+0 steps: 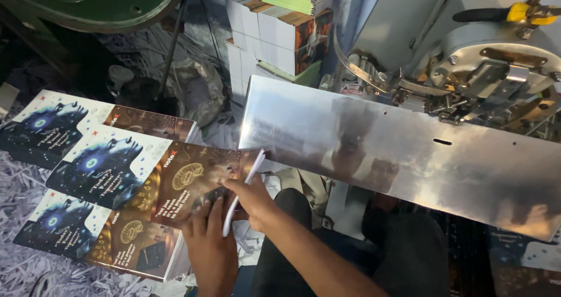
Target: The person repeatedly feeds printed book covers into a binding machine, aligns them under the stitching head, and removes the stitched covers to place them on a growing stack. The person handles the covers one at a time, flipping them over as needed to position them correctly for stitching.
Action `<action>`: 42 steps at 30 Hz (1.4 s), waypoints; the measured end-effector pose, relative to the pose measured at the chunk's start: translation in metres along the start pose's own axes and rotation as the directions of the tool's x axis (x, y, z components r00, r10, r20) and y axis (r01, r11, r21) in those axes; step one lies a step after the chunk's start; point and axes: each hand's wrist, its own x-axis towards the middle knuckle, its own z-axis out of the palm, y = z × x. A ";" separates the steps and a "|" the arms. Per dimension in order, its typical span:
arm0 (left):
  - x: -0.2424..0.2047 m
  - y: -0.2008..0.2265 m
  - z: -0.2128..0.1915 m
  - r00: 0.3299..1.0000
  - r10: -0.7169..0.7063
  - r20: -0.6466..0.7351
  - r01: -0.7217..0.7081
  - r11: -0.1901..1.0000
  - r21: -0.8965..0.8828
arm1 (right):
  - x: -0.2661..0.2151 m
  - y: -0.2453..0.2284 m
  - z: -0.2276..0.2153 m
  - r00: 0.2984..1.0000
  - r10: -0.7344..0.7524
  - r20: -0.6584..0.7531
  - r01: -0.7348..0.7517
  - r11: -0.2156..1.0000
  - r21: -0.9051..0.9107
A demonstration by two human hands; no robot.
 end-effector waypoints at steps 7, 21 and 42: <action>-0.008 0.011 0.001 0.994 -0.053 0.092 0.059 0.996 -0.070 | 0.020 0.025 -0.025 1.000 -0.030 0.007 0.030 0.999 0.039; 0.027 0.008 -0.027 0.950 -0.246 0.193 0.277 0.948 -0.159 | -0.018 -0.005 -0.059 0.957 -0.291 -0.003 0.290 0.956 -0.035; 0.228 -0.053 0.114 0.762 0.387 0.519 0.014 0.791 -0.611 | -0.011 -0.042 -0.146 0.861 -0.505 0.059 0.508 0.847 -0.161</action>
